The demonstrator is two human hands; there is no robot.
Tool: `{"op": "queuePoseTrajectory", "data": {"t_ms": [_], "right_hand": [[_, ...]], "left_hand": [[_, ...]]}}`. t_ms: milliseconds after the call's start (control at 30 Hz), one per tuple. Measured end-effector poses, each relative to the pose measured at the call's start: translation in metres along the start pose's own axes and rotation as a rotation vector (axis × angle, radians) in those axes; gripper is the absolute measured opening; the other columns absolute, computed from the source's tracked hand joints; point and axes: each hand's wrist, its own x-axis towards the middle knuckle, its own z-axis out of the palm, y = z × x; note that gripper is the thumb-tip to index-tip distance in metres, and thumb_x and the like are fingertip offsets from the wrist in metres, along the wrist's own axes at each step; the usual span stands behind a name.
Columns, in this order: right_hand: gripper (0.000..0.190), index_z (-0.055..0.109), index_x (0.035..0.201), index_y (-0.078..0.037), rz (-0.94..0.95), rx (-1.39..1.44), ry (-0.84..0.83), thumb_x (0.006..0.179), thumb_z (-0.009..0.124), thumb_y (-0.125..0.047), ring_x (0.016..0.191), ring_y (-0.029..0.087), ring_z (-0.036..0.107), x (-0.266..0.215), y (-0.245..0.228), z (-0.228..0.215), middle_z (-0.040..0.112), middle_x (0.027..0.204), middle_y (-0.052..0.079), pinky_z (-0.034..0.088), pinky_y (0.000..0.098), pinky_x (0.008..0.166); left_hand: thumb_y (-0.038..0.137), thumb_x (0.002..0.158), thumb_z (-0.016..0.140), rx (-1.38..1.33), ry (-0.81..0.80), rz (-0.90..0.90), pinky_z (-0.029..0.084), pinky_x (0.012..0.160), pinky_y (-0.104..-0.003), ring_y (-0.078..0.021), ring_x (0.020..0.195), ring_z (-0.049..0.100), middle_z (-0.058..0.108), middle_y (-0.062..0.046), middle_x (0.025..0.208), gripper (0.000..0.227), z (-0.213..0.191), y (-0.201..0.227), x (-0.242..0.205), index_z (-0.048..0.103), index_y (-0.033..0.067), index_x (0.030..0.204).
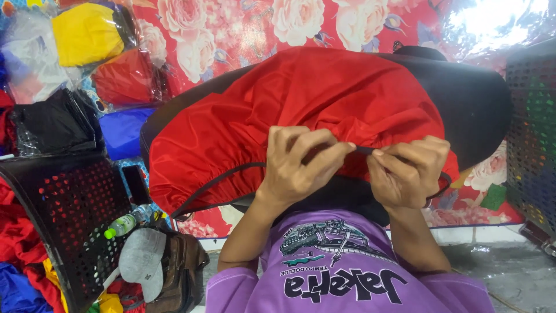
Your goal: Fitting a red elastic fabric cover onto a black motorcycle seat by stretching and tucking the edges.
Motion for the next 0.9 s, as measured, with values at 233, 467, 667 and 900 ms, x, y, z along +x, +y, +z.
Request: {"op": "queuePoseTrajectory", "data": {"t_ms": [233, 467, 667, 900], "right_hand": [[0.016, 0.081, 0.075, 0.005, -0.018, -0.046, 0.013, 0.088, 0.088, 0.011, 0.062, 0.029, 0.051, 0.012, 0.001, -0.003, 0.068, 0.067, 0.019, 0.045, 0.0396, 0.058], [0.038, 0.065, 0.091, -0.006, 0.151, -0.231, -0.269, 0.080, 0.083, 0.027, 0.087, 0.029, 0.046, 0.000, 0.003, -0.042, 0.063, 0.094, 0.009, 0.041, 0.0474, 0.084], [0.040, 0.068, 0.093, -0.005, 0.159, -0.237, -0.258, 0.077, 0.084, 0.028, 0.086, 0.029, 0.048, -0.005, 0.007, -0.051, 0.064, 0.094, 0.010, 0.040, 0.0475, 0.085], [0.039, 0.064, 0.091, -0.005, 0.152, -0.289, -0.211, 0.076, 0.078, 0.029, 0.085, 0.028, 0.051, -0.014, 0.025, -0.059, 0.063, 0.093, 0.010, 0.041, 0.0465, 0.085]], "left_hand": [[0.009, 0.095, 0.073, -0.086, 0.165, 0.032, 0.049, 0.059, -0.026, -0.0142, 0.061, 0.057, 0.073, -0.002, 0.078, 0.017, 0.003, -0.009, 0.000, 0.081, 0.0126, 0.080], [-0.007, 0.073, 0.092, -0.064, -0.052, -0.160, 0.048, 0.069, -0.031, -0.0151, 0.075, 0.060, 0.067, -0.002, 0.089, 0.022, -0.021, -0.013, -0.015, 0.079, 0.0061, 0.084], [-0.011, 0.073, 0.091, -0.057, -0.052, -0.219, 0.050, 0.069, -0.032, -0.0165, 0.075, 0.061, 0.065, -0.003, 0.087, 0.026, -0.024, -0.018, -0.031, 0.077, 0.0053, 0.087], [-0.013, 0.073, 0.091, -0.035, -0.030, -0.282, 0.054, 0.068, -0.031, -0.0179, 0.076, 0.061, 0.062, -0.003, 0.087, 0.027, -0.032, -0.026, -0.038, 0.077, 0.0051, 0.088]]}}
